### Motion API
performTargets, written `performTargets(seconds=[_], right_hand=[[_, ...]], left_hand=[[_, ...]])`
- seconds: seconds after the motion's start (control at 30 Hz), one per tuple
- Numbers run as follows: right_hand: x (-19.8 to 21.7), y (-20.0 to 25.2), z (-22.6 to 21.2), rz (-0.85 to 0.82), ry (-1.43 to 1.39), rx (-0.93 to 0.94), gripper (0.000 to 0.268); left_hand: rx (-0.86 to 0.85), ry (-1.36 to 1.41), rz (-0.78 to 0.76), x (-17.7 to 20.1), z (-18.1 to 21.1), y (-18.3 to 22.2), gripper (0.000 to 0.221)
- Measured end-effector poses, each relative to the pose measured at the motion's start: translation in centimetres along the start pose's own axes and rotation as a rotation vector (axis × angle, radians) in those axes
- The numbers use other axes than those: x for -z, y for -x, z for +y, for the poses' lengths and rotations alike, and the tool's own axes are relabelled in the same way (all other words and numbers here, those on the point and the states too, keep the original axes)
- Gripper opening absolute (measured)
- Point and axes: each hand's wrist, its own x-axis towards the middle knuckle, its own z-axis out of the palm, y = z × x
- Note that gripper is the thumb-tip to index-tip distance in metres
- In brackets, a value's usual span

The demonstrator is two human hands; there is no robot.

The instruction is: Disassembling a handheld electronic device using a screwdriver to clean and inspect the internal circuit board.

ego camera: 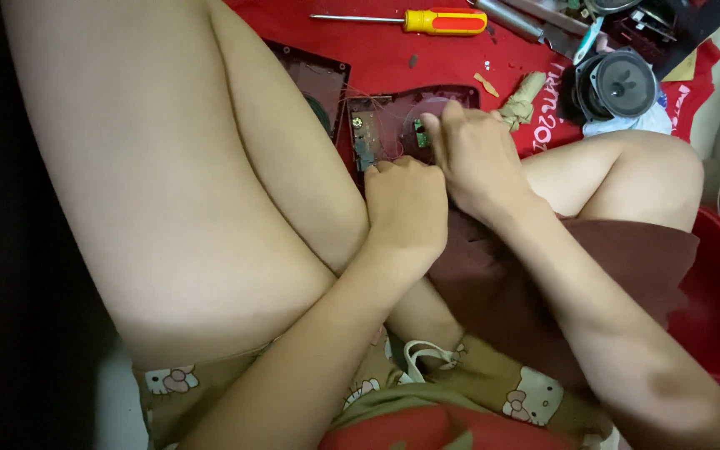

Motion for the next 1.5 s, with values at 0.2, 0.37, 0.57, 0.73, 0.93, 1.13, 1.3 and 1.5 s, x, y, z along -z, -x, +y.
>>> performTargets(seconds=[0.2, 0.37, 0.57, 0.73, 0.93, 1.13, 1.3, 1.5], right_hand=[[1.4, -1.5, 0.3, -0.02, 0.046, 0.348, 0.019], [2.0, -1.6, 0.2, 0.038, -0.045, 0.457, 0.01], [3.0, -2.0, 0.6, -0.064, 0.028, 0.494, 0.004], [1.0, -2.0, 2.1, -0.087, 0.103, 0.449, 0.021], [-0.2, -2.7, 1.5, -0.163, 0.086, -0.114, 0.056], [0.7, -3.2, 1.4, -0.242, -0.076, -0.023, 0.042], [0.6, -3.1, 2.0, -0.159, 0.076, 0.412, 0.027], [2.9, -3.7, 2.0, -0.208, 0.215, 0.723, 0.008]], left_hand=[[-0.023, 0.009, 0.054, 0.5, -0.1, 0.0, 0.006], [0.064, -0.035, -0.204, 2.3, 0.1, -0.2, 0.012], [0.028, -0.029, -0.128, 1.0, 0.2, -0.3, 0.011], [-0.007, 0.008, -0.126, 0.4, 0.1, -0.4, 0.012], [0.039, -0.032, -0.028, 0.8, 0.6, -0.1, 0.011], [0.061, -0.032, -0.019, 0.3, 0.7, -0.2, 0.012], [0.074, 0.001, -0.016, 0.2, 0.7, -0.3, 0.01], [0.074, -0.001, -0.084, 0.5, 0.7, -0.4, 0.012]])
